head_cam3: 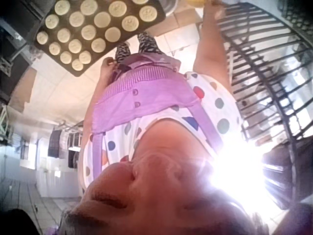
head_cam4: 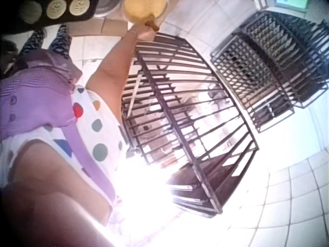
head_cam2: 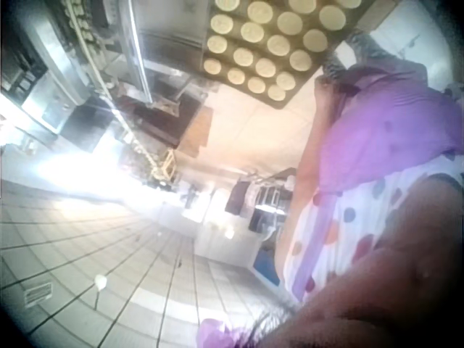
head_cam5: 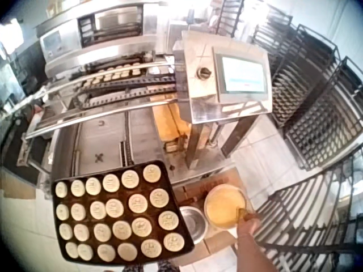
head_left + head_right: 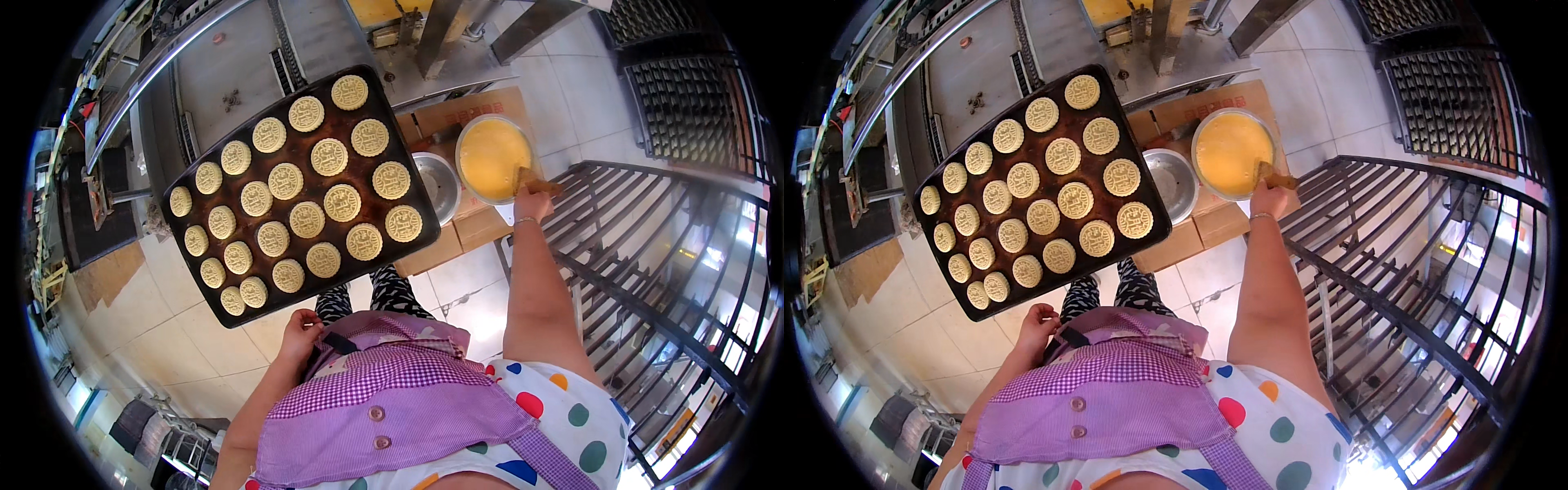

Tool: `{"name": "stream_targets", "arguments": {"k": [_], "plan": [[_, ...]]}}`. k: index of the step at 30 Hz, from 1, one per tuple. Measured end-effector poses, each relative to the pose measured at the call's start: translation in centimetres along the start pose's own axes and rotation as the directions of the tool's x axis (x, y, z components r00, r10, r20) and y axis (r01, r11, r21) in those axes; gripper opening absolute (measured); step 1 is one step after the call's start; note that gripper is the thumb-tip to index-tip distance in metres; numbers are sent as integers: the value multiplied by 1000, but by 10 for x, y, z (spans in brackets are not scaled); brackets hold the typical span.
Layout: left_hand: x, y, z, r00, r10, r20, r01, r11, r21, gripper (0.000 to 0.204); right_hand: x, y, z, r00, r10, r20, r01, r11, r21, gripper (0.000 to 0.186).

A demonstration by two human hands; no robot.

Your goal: The person brushes liquid over mooncakes on a baking tray and places the tray onto a rack.

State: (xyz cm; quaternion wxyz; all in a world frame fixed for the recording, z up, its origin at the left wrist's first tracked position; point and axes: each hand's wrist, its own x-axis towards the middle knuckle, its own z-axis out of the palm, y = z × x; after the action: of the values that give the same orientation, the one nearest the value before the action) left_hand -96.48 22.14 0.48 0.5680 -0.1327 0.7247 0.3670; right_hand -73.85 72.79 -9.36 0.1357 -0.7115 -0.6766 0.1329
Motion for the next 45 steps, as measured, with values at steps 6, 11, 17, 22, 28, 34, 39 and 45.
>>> {"name": "stream_targets", "arguments": {"k": [6, 11, 17, 22, 28, 34, 39, 45], "plan": [[-5, 1, 2, 1000, 10, 8, -10, 999, 43, 32, -22, -32, -4, 850, 340, 403, -514, 360, 779, 29], [-8, 5, 4, 1000, 20, 9, -19, 999, -41, 29, -48, -61, -24, 913, 281, 296, -402, 497, 769, 34], [-10, -5, -14, 1000, 20, 11, -20, 999, -30, 27, -80, -33, -28, 942, -246, 230, 218, 966, 140, 35], [-11, -28, -48, 999, 34, -16, -34, 999, -23, 27, -104, -45, -74, 879, -271, 392, 245, 963, 114, 29], [-15, -52, -88, 995, 99, -19, -100, 993, -58, 30, -184, -124, -88, 859, -166, 485, -248, 693, 677, 49], [-27, -69, -128, 988, 148, -50, -150, 987, -47, 30, -360, -251, -21, 591, -446, 672, -446, 514, 733, 58], [-35, -94, -163, 986, 126, -107, -134, 989, -66, 30, -374, -258, 37, 704, -596, 386, 213, 696, 685, 46], [-37, -135, -197, 983, 99, -155, -118, 986, -115, 30, -258, -219, -5, 861, -423, 281, 209, 800, 563, 43]]}}
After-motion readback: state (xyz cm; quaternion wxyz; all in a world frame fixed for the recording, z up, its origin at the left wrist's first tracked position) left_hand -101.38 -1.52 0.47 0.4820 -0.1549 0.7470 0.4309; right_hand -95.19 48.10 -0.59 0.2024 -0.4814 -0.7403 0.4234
